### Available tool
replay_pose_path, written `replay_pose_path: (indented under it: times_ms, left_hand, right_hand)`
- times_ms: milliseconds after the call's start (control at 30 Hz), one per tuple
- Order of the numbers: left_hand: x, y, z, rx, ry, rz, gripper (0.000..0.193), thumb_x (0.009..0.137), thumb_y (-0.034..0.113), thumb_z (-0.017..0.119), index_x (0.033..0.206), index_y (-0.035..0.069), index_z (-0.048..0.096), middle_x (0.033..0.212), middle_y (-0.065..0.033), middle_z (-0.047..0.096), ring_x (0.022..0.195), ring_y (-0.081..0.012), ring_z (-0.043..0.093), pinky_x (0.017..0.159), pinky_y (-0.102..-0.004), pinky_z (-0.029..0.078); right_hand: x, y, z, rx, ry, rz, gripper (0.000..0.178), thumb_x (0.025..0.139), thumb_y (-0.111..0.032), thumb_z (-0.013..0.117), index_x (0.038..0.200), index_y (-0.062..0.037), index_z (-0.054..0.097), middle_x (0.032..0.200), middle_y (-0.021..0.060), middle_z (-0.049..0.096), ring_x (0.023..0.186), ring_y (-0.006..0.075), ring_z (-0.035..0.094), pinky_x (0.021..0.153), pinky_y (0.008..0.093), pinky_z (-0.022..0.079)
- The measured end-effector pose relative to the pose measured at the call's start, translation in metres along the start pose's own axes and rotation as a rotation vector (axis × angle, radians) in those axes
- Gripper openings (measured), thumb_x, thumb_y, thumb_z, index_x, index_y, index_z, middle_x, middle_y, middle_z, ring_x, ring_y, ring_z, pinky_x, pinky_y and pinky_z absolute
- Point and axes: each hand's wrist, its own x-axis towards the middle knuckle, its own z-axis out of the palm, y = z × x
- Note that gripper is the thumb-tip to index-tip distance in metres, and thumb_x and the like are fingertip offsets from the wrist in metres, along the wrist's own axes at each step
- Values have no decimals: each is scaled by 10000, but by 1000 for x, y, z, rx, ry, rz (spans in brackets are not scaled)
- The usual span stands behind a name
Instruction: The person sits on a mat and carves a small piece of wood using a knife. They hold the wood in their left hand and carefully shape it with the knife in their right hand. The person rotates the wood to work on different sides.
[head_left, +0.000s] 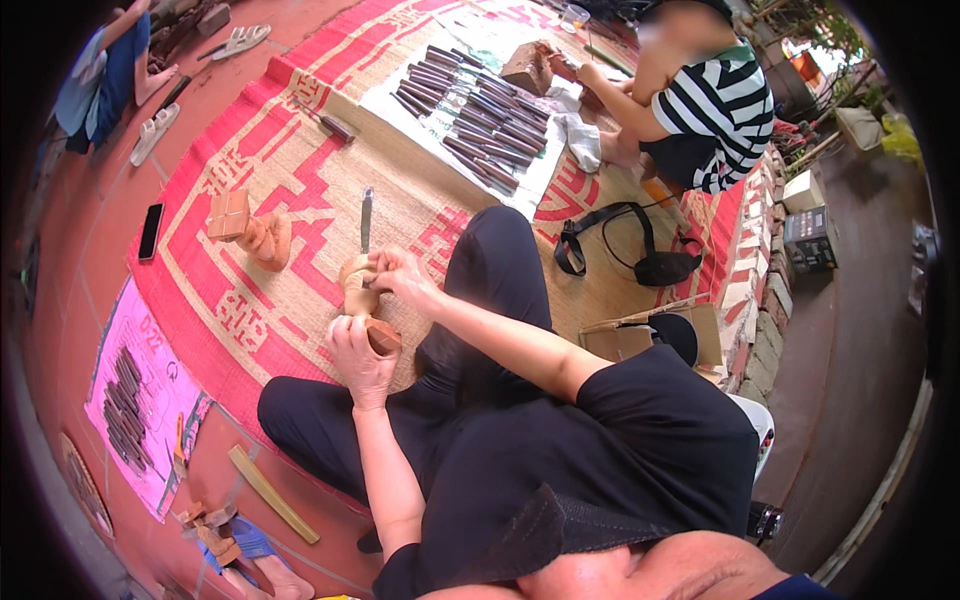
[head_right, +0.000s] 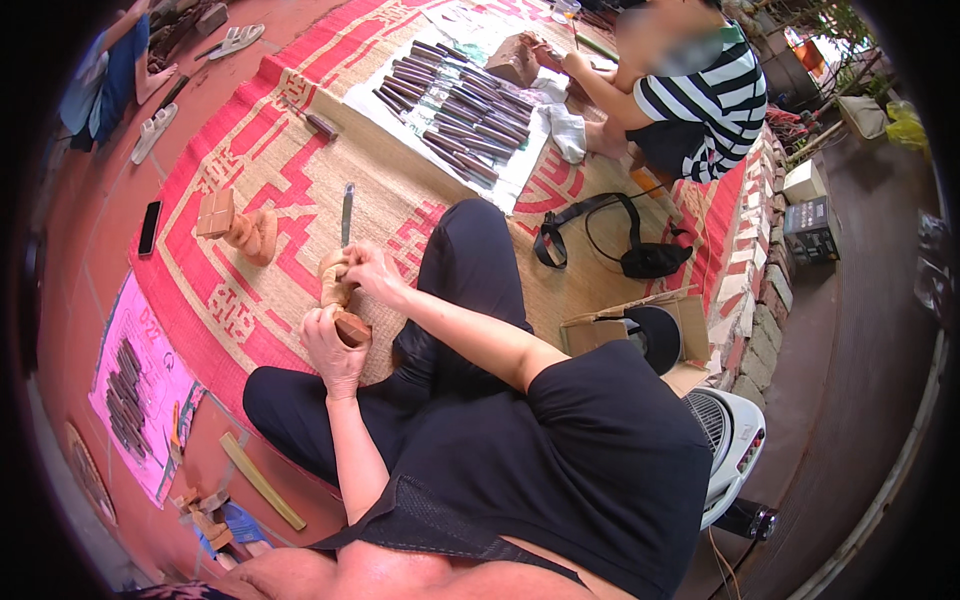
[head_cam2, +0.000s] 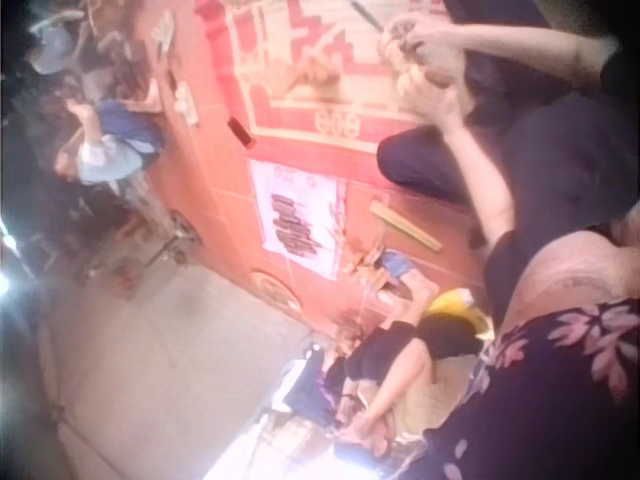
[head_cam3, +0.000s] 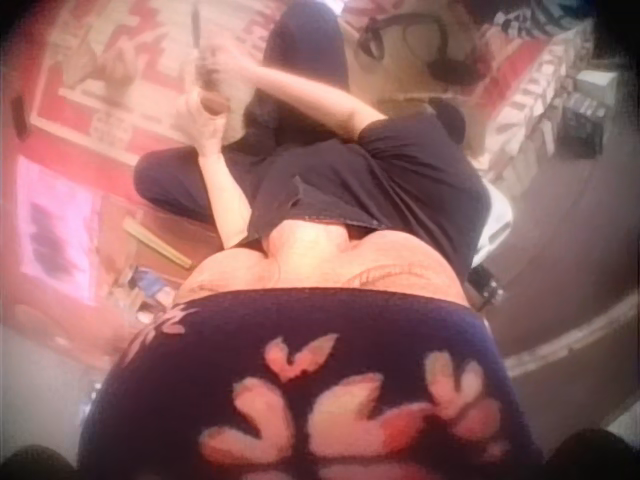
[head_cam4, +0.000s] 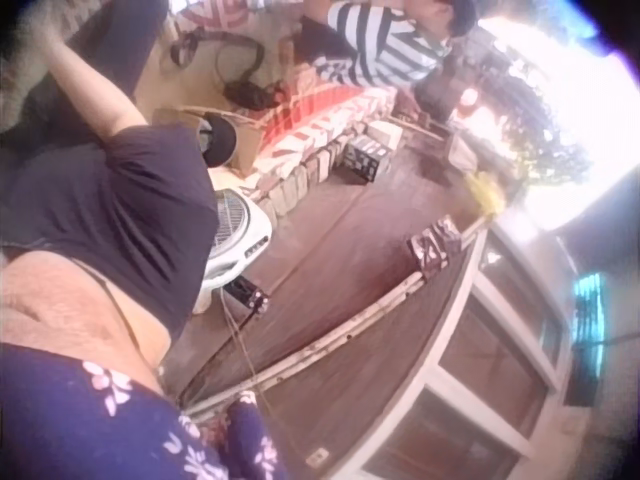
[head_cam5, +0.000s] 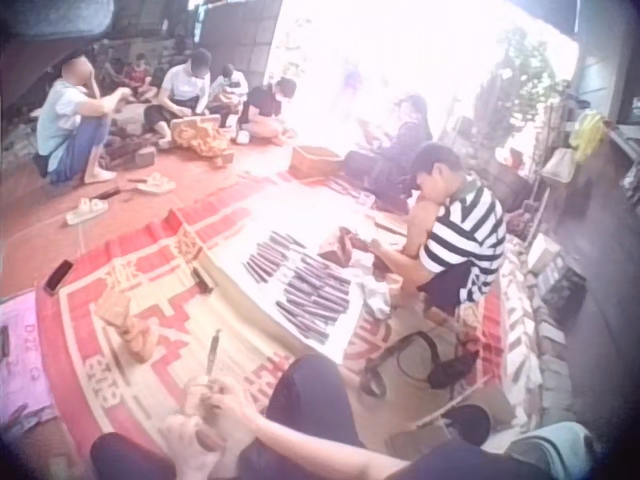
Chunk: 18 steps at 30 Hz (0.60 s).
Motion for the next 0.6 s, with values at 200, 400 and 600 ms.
replay_pose_path:
  times_ms: [200,400,600]
  left_hand:
    - [2,-2,0,-2,5,2,676,637,168,787,1228,85,471,1132,-133,483,1119,-356,465,987,-486,379]
    - [2,0,1,23,2,-4,684,633,187,807,1218,78,471,1135,-135,486,1114,-358,467,983,-483,380]
    - [6,-3,-3,15,57,-45,721,635,179,824,1237,49,448,1157,-174,485,1105,-377,478,973,-493,384]
  right_hand:
    - [16,14,12,-357,189,-349,237,669,-154,739,748,-2,575,995,135,650,929,350,599,850,423,475]
    - [16,-19,6,-36,46,91,246,640,-155,757,787,5,642,966,130,671,919,307,631,816,374,500]
    - [-14,-11,11,-154,-59,-218,193,615,-138,770,681,-30,625,1035,83,657,1038,286,577,913,367,447]
